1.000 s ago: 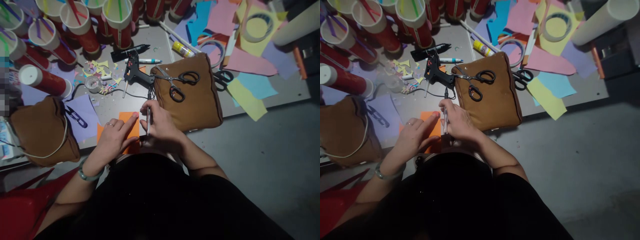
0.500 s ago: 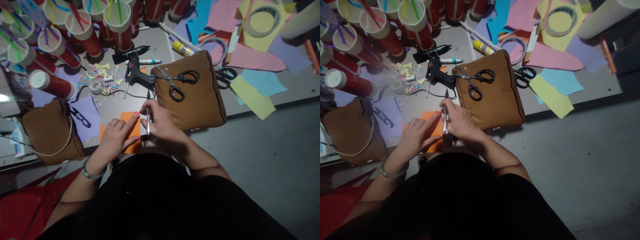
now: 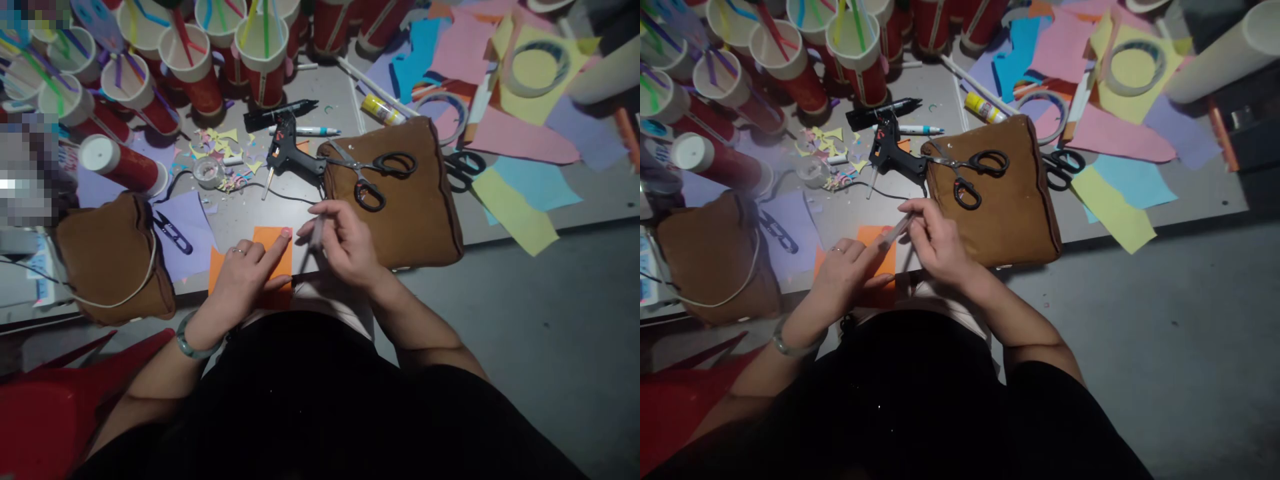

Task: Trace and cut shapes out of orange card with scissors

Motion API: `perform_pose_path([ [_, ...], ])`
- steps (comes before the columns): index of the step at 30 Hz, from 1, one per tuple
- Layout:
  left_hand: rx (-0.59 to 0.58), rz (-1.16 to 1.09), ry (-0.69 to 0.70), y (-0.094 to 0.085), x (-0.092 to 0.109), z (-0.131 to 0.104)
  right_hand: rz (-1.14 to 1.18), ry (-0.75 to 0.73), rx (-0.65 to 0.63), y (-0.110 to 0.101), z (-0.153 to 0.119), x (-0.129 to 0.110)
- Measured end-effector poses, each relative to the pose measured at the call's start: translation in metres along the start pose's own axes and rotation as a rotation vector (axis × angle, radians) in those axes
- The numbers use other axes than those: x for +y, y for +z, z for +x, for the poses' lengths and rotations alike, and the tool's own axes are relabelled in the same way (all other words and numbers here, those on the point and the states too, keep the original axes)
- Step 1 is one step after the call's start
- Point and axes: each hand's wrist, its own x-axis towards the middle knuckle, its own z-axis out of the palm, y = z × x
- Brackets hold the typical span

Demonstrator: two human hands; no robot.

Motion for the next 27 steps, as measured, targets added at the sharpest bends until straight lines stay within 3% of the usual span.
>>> perform_pose_path([
  [4,0.026,0.023,-0.025,0.009,0.000,0.001,-0.039,0.064,-0.027,-0.014,0.017,-0.013],
  [8,-0.041,0.005,-0.022,0.003,0.001,0.002,-0.134,0.017,-0.072,-0.021,0.047,-0.024],
  [13,-0.095,-0.043,-0.017,-0.008,0.003,0.002,-0.137,0.049,-0.330,-0.015,0.079,-0.024],
  [17,-0.096,-0.082,-0.021,-0.007,0.004,0.004,-0.185,-0.013,-0.541,-0.007,0.096,-0.022],
  [27,-0.037,-0.156,-0.008,0.003,0.004,0.000,-0.284,-0.072,-0.743,0.000,0.112,-0.018],
])
